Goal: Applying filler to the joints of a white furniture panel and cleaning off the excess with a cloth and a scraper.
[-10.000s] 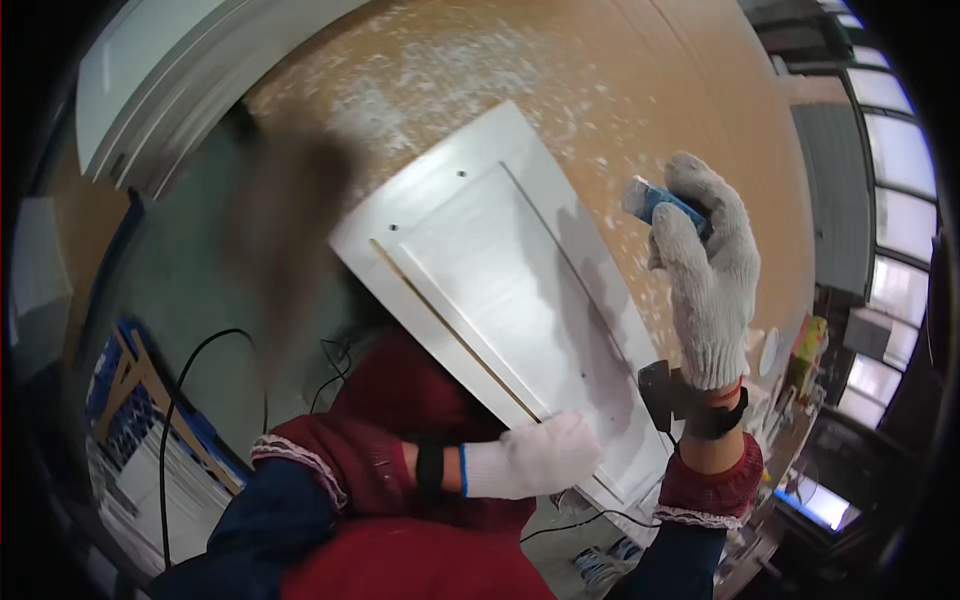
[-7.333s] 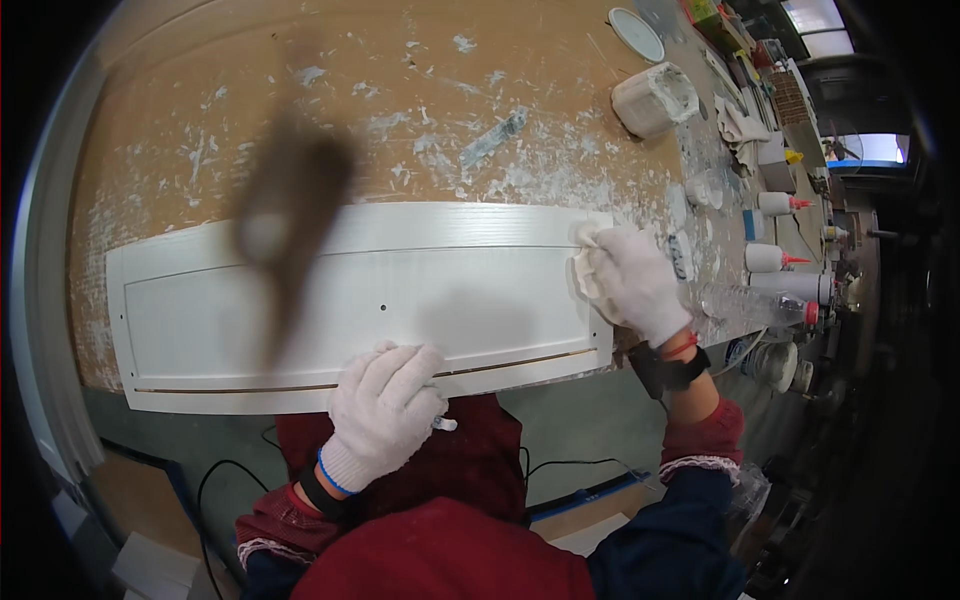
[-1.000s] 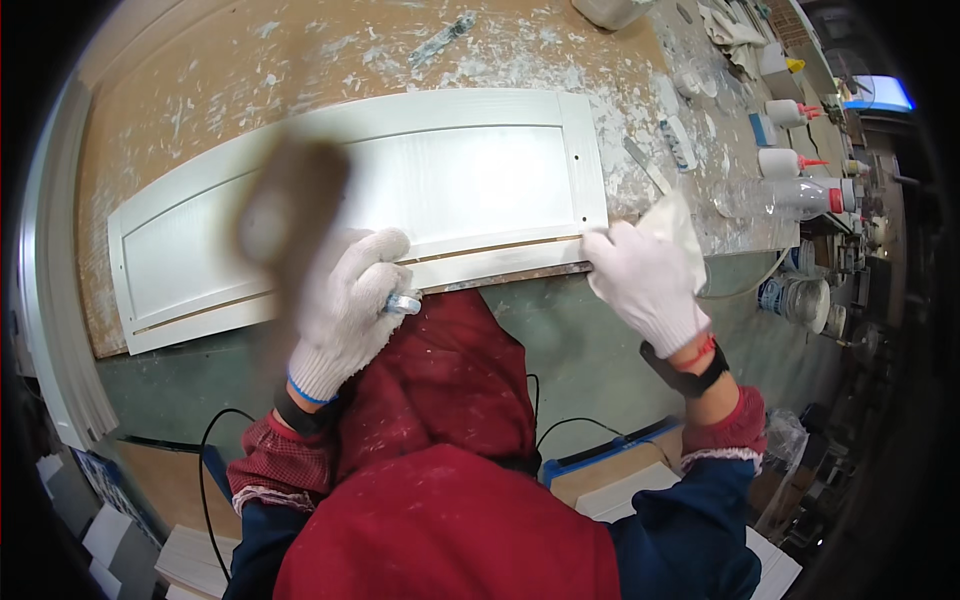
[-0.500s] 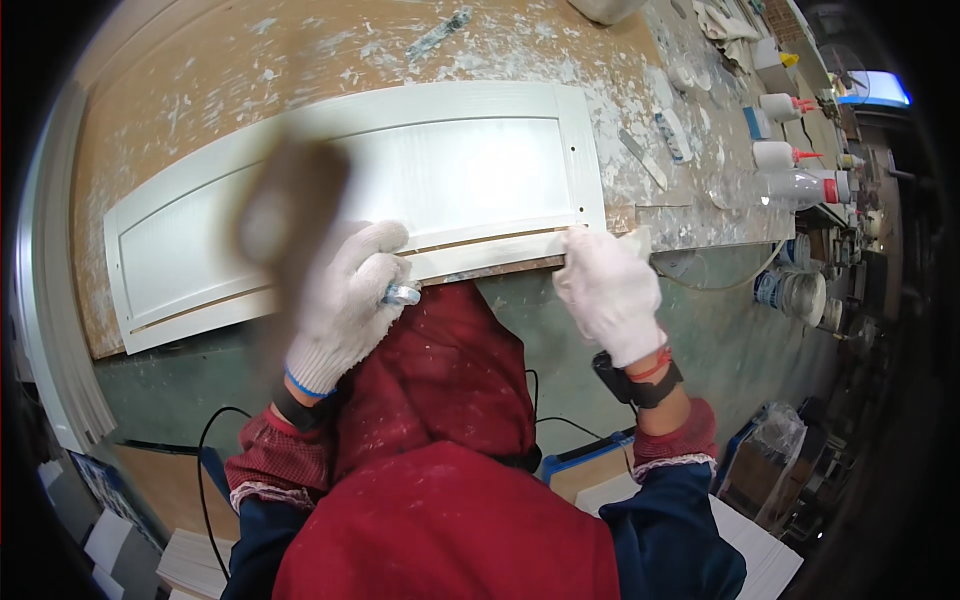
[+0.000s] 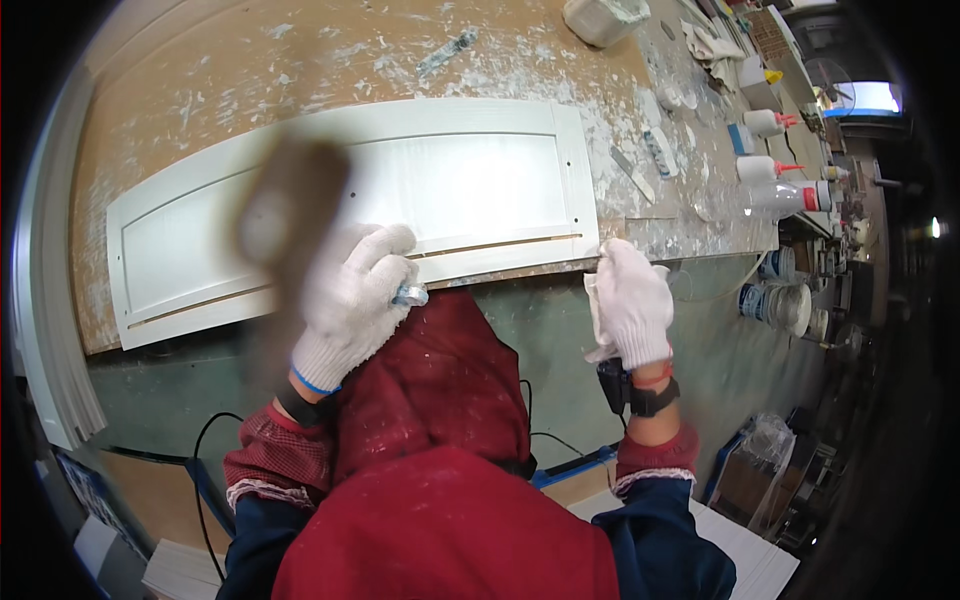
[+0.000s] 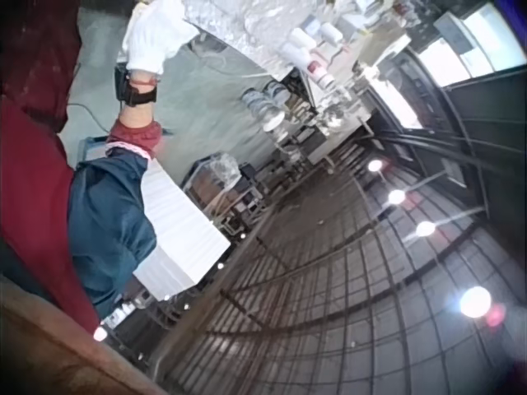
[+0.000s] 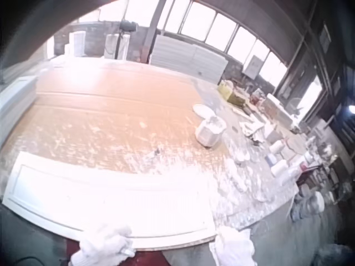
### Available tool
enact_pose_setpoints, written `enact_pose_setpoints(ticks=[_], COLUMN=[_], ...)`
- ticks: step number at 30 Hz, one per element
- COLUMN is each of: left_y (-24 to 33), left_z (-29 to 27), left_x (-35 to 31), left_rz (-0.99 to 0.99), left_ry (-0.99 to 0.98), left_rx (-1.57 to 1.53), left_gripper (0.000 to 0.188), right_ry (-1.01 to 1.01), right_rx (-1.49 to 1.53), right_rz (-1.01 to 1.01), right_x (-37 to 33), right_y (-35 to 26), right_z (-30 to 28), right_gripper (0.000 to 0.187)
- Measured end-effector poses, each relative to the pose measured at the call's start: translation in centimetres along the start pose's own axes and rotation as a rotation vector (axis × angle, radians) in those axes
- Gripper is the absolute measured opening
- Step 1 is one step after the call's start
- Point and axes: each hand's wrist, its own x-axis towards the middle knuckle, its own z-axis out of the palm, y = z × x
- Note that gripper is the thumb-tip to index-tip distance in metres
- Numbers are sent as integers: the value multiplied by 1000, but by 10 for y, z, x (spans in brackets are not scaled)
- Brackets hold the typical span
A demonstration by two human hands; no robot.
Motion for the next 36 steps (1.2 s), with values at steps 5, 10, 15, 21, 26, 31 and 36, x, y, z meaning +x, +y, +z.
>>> enact_pose_setpoints(ticks=[5,10,15,21,26,31,36], left_y=[2,0,-3,-8,-1,-6,-14], left_z=[-1,1,-3,1,-5,-7,-35], left_x=[0,-2,2,-8,1,-4,-21], left_rz=[-10,-51,66,-22,22,29,-9], left_ry=[-28,-32,-21,-3,-36,-60,-144], left_rx=[-25,-39,-65,-26,1,-9,15], left_gripper=[21,22,24,22,23,23,24], right_ry=[221,91,97,315,174,330,207], right_rx=[133,12,518,633,501,997,290], right_rz=[-98,6,444,209,219,304,65], right_x=[1,-5,-26,-8,-2,-9,-12], right_y=[-48,-11,41,4,31,33,29], right_z=[18,16,13,6,37,41,38], right_gripper=[22,31,27,26,26,26,25])
